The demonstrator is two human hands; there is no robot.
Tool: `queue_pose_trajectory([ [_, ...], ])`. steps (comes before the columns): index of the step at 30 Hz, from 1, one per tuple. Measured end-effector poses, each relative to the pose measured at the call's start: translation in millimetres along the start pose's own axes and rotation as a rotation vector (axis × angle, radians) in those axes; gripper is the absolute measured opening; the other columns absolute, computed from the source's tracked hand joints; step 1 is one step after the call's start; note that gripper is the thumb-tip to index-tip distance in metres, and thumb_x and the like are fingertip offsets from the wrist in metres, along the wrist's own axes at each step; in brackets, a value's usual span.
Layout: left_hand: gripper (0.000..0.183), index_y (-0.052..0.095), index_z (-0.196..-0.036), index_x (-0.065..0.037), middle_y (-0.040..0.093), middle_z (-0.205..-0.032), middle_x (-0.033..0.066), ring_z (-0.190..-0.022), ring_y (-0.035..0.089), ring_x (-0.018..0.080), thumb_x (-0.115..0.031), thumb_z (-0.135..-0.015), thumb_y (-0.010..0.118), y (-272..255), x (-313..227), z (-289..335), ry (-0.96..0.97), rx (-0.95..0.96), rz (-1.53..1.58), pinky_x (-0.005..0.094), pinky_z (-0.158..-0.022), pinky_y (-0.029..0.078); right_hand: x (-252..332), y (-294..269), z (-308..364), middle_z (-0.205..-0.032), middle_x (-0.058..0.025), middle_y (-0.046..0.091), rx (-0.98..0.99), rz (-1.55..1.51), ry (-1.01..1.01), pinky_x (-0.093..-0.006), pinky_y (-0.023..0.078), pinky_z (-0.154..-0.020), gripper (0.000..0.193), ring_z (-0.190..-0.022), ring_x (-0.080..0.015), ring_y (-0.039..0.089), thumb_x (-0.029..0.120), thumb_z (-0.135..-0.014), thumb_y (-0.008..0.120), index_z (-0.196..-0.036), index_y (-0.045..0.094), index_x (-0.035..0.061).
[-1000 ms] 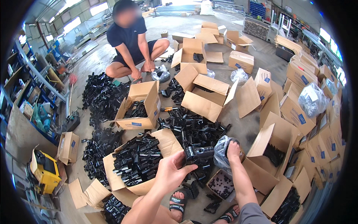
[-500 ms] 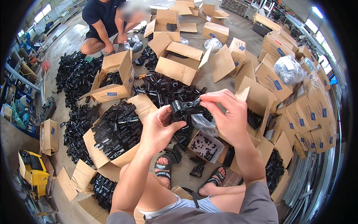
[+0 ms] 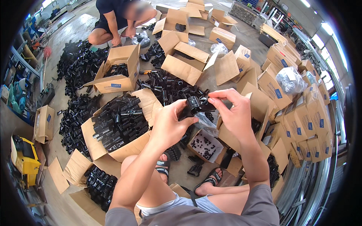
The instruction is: The person inspects and sorts plastic manufacturing components by hand while sitting on the floor surrounded by boxes.
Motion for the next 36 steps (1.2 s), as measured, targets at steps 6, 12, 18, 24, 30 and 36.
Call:
queue_pose_trajectory([
  [6, 0.037, 0.068, -0.113, 0.001, 0.075, -0.099, 0.0156, -0.09, 0.073, 0.0225, -0.004, -0.078, 0.08, -6, 0, 1, 0.027, -0.036, -0.103, 0.0328, -0.081, 0.053, 9, 7, 1, -0.087, -0.0078, 0.074, 0.047, 0.104, -0.092, -0.0339, 0.052, -0.077, 0.013, -0.085, -0.0229, 0.067, 0.007, -0.081, 0.08, -0.094, 0.077, 0.0055],
  [12, 0.037, 0.065, -0.115, 0.003, 0.074, -0.1, 0.0045, -0.091, 0.064, 0.0061, 0.006, -0.08, 0.078, -8, 2, 2, 0.018, -0.022, -0.12, 0.026, -0.082, 0.052, 7, 14, 2, -0.087, -0.0066, 0.075, 0.056, 0.114, -0.127, -0.0344, 0.052, -0.079, 0.013, -0.086, -0.0228, 0.066, 0.007, -0.081, 0.079, -0.094, 0.077, 0.0058],
  [18, 0.04, 0.064, -0.119, 0.001, 0.073, -0.107, 0.0057, -0.096, 0.065, 0.0082, 0.008, -0.081, 0.076, -5, 9, -2, -0.011, 0.019, -0.056, 0.0268, -0.086, 0.053, 4, 13, 5, -0.1, -0.0097, 0.075, 0.059, 0.109, -0.174, -0.0343, 0.052, -0.087, 0.023, -0.096, -0.0245, 0.068, 0.006, -0.082, 0.079, -0.105, 0.075, 0.0047],
  [24, 0.068, 0.053, -0.141, -0.011, 0.072, -0.103, 0.0055, -0.088, 0.066, 0.0122, 0.005, -0.08, 0.078, -5, 0, 1, 0.0, -0.016, 0.199, 0.029, -0.074, 0.053, -7, 13, 16, -0.119, -0.0144, 0.069, 0.116, -0.09, -0.113, -0.034, 0.056, -0.085, 0.044, -0.104, -0.0249, 0.069, 0.0, -0.08, 0.078, -0.123, 0.067, 0.0039],
  [30, 0.071, 0.048, -0.147, -0.015, 0.058, -0.13, 0.0066, -0.102, 0.056, 0.012, 0.006, -0.084, 0.074, 13, -12, 1, 0.108, 0.181, 0.127, 0.0259, -0.077, 0.054, -9, 4, 21, -0.116, -0.0148, 0.07, 0.049, -0.024, -0.177, -0.0343, 0.057, -0.082, 0.042, -0.096, -0.0244, 0.071, -0.003, -0.081, 0.076, -0.122, 0.067, 0.0028],
  [36, 0.056, 0.046, -0.146, -0.012, 0.066, -0.116, 0.009, -0.104, 0.068, 0.0217, -0.005, -0.095, 0.068, 21, 5, 4, -0.192, 0.231, 0.442, 0.0323, -0.088, 0.059, -15, 0, 26, -0.114, -0.0151, 0.071, 0.031, -0.123, -0.088, -0.0328, 0.057, -0.081, 0.042, -0.092, -0.0183, 0.071, -0.003, -0.085, 0.074, -0.125, 0.064, 0.0003],
])
Point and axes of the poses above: each hand's wrist, its own z-axis away from the middle knuckle, its own y-axis out of the palm, x = y × z, the point moved 7 cm from there along -z, towards the middle knuckle
